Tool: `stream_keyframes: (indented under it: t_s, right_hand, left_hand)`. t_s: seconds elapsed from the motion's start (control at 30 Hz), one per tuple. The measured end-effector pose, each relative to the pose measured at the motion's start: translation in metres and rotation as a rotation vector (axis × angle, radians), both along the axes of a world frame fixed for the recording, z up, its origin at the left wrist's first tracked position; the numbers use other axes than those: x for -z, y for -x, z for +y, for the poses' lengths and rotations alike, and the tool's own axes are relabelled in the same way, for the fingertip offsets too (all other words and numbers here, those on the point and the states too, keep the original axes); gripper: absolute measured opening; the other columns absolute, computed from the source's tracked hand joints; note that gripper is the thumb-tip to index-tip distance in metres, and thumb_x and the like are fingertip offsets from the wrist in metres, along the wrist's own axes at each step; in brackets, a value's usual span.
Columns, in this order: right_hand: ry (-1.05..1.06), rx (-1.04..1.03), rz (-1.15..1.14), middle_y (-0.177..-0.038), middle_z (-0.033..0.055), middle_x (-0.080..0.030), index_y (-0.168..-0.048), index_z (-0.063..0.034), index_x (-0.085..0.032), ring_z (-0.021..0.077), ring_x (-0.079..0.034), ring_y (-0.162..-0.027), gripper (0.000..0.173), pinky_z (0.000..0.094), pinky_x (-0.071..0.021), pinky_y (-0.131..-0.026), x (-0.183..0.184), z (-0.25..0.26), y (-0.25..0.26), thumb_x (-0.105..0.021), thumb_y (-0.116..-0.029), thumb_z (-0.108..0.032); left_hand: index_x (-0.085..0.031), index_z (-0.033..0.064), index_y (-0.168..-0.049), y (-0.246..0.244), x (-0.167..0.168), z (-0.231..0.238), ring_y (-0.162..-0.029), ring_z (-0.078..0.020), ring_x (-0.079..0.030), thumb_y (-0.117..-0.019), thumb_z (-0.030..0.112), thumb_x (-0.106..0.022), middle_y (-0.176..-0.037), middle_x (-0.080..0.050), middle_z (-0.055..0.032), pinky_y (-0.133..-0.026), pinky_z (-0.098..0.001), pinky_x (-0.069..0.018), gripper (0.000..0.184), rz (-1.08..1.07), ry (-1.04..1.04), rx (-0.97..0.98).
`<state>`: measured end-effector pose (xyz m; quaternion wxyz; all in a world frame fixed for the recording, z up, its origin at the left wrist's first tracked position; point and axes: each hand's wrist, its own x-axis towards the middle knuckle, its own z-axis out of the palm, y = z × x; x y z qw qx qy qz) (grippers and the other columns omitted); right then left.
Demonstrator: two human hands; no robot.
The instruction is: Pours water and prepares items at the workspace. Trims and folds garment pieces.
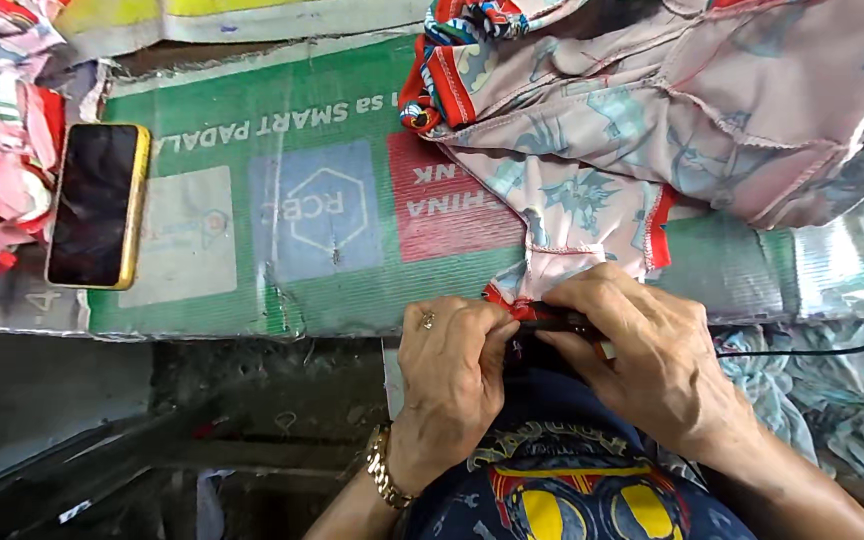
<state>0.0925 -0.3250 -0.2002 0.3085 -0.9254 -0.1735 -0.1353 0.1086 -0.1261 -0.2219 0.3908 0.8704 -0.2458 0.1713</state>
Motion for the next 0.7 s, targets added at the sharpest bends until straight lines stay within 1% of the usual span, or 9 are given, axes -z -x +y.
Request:
stream_keyframes:
  t_s: [0.07, 0.13, 0.23, 0.3, 0.37, 0.43, 0.53, 0.63, 0.7]
  right_hand:
    - [-0.018, 0.003, -0.004, -0.094, 0.0037, -0.069, -0.107, -0.0099, -0.069, 0.0138, -0.065, -0.079, 0.019, 0.0288, -0.0474, -0.059, 0.001, 0.0, 0.0, -0.063, -0.0998, -0.026]
    - [-0.023, -0.009, 0.002, -0.095, 0.004, -0.069, -0.109, -0.0093, -0.069, 0.0135, -0.065, -0.079, 0.02, 0.0287, -0.0482, -0.059, 0.001, -0.001, -0.001, -0.063, -0.0999, -0.027]
    - [0.064, -0.006, 0.003, -0.091, 0.0045, -0.065, -0.11, -0.0095, -0.066, 0.0157, -0.061, -0.073, 0.026, 0.0296, -0.0432, -0.055, 0.001, -0.004, 0.001, -0.063, -0.0989, -0.032]
    - [0.134, 0.023, -0.026, -0.082, 0.0055, -0.061, -0.102, -0.0087, -0.066, 0.0196, -0.059, -0.065, 0.019, 0.0324, -0.0387, -0.049, 0.004, -0.004, 0.001, -0.062, -0.0971, -0.027]
    - [0.122, 0.024, -0.038, -0.075, 0.0052, -0.061, -0.094, -0.0084, -0.066, 0.0195, -0.058, -0.061, 0.014, 0.033, -0.038, -0.048, 0.006, -0.005, 0.002, -0.06, -0.0981, -0.021]
    - [0.069, 0.002, -0.03, -0.077, 0.0045, -0.063, -0.097, -0.0085, -0.069, 0.0172, -0.059, -0.063, 0.015, 0.0317, -0.0405, -0.05, 0.006, -0.009, 0.002, -0.06, -0.099, -0.02]
    - [0.077, -0.018, -0.019, -0.082, 0.0039, -0.065, -0.107, -0.0094, -0.069, 0.0155, -0.06, -0.067, 0.019, 0.0302, -0.0421, -0.053, 0.003, -0.013, 0.004, -0.061, -0.0991, -0.025]
    - [0.055, -0.031, -0.037, -0.08, 0.0041, -0.065, -0.102, -0.0092, -0.069, 0.0154, -0.06, -0.065, 0.015, 0.0301, -0.0408, -0.052, 0.004, -0.017, 0.004, -0.059, -0.0987, -0.019]
    - [-0.013, -0.033, -0.032, -0.083, 0.0034, -0.067, -0.102, -0.0089, -0.069, 0.0118, -0.061, -0.069, 0.013, 0.0268, -0.0444, -0.055, 0.004, -0.02, 0.004, -0.059, -0.0982, -0.017]
  left_hand:
    - [-0.062, 0.0111, -0.099, 0.002, 0.002, -0.001, -0.093, -0.0091, -0.063, -0.1064, 0.023, -0.055, -0.091, -0.067, -0.0004, -0.089, -0.0284, -0.0458, 0.016, -0.057, -0.008, 0.016]
    - [-0.059, 0.0134, -0.101, 0.006, 0.003, -0.001, -0.093, -0.0111, -0.062, -0.1059, 0.02, -0.053, -0.093, -0.066, -0.0011, -0.093, -0.0311, -0.0427, 0.011, -0.132, -0.056, 0.068]
    - [-0.058, 0.0136, -0.101, 0.009, 0.005, -0.001, -0.093, -0.0118, -0.061, -0.1062, 0.02, -0.051, -0.093, -0.064, -0.0019, -0.094, -0.0317, -0.0414, 0.01, -0.161, -0.057, 0.11]
    - [-0.057, 0.0145, -0.102, 0.008, 0.006, 0.004, -0.095, -0.0107, -0.061, -0.1065, 0.021, -0.051, -0.094, -0.064, -0.001, -0.097, -0.0315, -0.0415, 0.01, -0.163, -0.032, 0.145]
    - [-0.056, 0.016, -0.104, 0.01, 0.004, 0.007, -0.097, -0.0104, -0.06, -0.106, 0.022, -0.052, -0.096, -0.062, 0.0, -0.101, -0.0325, -0.04, 0.008, -0.169, -0.003, 0.208]
    - [-0.058, 0.0157, -0.106, 0.011, 0.001, 0.01, -0.098, -0.0111, -0.06, -0.1054, 0.022, -0.054, -0.097, -0.062, -0.0001, -0.102, -0.0334, -0.0404, 0.008, -0.183, 0.025, 0.242]
    - [-0.06, 0.0145, -0.107, 0.011, 0.001, 0.012, -0.098, -0.0122, -0.061, -0.1042, 0.021, -0.057, -0.097, -0.063, -0.0005, -0.102, -0.0341, -0.0414, 0.008, -0.206, 0.011, 0.258]
    - [-0.059, 0.014, -0.108, 0.013, 0.0, 0.014, -0.098, -0.014, -0.061, -0.1034, 0.022, -0.059, -0.099, -0.063, -0.0015, -0.101, -0.0349, -0.0423, 0.009, -0.216, 0.026, 0.297]
    - [-0.058, 0.0153, -0.108, 0.012, 0.002, 0.015, -0.101, -0.0129, -0.06, -0.1034, 0.025, -0.06, -0.103, -0.061, -0.0011, -0.101, -0.0332, -0.0436, 0.011, -0.22, 0.046, 0.269]
